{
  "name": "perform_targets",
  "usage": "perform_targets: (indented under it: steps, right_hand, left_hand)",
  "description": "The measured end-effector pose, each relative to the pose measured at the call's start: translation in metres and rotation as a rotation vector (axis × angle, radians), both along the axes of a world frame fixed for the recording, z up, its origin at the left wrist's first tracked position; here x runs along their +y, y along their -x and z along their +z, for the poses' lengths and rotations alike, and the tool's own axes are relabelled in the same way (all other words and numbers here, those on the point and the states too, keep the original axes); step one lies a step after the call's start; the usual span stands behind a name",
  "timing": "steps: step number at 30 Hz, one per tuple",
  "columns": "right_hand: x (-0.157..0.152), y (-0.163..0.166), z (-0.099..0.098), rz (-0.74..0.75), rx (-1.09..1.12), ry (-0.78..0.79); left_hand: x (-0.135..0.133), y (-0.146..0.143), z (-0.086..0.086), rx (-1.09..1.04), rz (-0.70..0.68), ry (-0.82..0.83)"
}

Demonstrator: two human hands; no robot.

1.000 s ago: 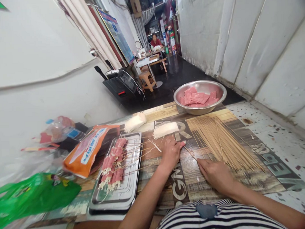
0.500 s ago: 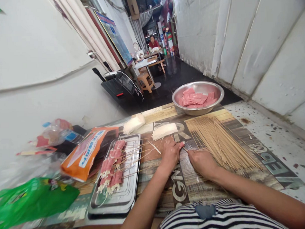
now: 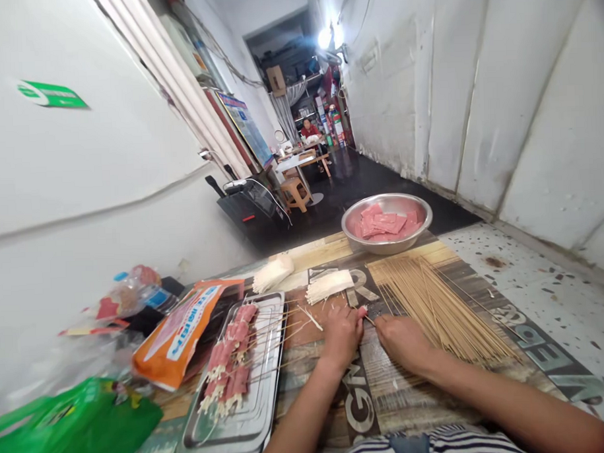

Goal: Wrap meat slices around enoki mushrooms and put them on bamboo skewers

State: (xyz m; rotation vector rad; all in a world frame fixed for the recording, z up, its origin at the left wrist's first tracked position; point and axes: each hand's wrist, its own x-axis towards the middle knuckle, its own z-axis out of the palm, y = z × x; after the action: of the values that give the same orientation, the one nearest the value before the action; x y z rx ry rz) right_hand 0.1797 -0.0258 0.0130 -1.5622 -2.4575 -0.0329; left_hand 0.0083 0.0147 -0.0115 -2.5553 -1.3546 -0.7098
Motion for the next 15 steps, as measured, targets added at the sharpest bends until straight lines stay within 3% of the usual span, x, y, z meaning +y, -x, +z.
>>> perform_targets:
  steps: [8, 12, 15]
  right_hand:
    - [0.031, -0.046, 0.018, 0.108, -0.067, -0.020]
    - [0.052, -0.068, 0.017, 0.181, -0.053, -0.029]
    - [0.093, -0.087, 0.033, 0.213, 0.025, -0.020]
  left_hand:
    - [0.024, -0.042, 0.012, 0.026, 0.099, -0.050]
    - [0.030, -0.056, 0.015, -0.020, 0.126, 0.073]
    - [0.027, -0.057, 0.017, -0.065, 0.146, 0.198]
